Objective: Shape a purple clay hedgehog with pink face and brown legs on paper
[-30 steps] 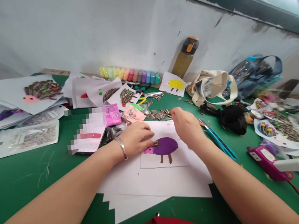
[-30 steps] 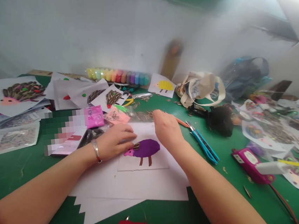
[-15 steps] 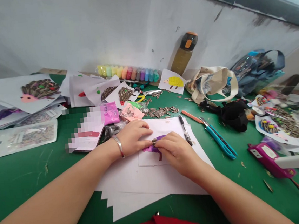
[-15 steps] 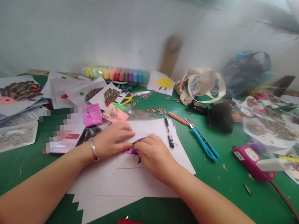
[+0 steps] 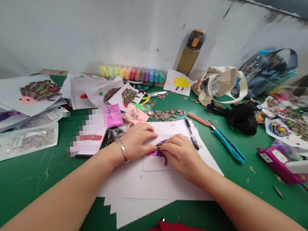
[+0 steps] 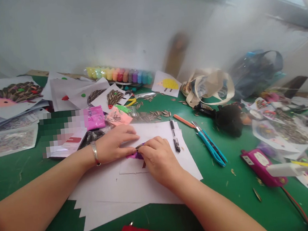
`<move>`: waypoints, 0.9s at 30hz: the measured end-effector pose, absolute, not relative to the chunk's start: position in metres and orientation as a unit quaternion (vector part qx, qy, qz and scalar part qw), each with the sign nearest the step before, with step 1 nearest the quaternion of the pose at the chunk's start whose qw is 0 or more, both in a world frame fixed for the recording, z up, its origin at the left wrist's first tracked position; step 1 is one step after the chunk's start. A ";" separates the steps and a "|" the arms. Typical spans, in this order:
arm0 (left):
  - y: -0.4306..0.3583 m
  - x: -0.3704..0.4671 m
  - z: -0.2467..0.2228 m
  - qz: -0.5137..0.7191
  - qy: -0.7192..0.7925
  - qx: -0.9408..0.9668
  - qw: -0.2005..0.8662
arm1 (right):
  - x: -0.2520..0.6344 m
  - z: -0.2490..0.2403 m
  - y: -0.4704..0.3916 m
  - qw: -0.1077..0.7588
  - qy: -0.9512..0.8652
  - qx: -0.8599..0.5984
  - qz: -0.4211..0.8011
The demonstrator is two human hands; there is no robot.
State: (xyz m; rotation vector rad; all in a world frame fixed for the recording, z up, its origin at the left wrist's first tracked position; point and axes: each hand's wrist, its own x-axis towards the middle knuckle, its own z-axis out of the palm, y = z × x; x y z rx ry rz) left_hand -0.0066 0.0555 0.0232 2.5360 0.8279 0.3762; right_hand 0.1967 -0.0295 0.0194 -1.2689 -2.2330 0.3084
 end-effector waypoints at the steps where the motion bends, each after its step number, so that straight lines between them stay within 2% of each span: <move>1: 0.055 -0.006 0.023 0.134 0.301 0.917 0.224 | 0.196 0.019 -0.030 0.273 -0.831 -0.471 0.112; 27: 0.056 -0.004 0.022 0.129 0.310 0.918 0.211 | 0.203 0.025 -0.026 0.209 -0.817 -0.524 0.119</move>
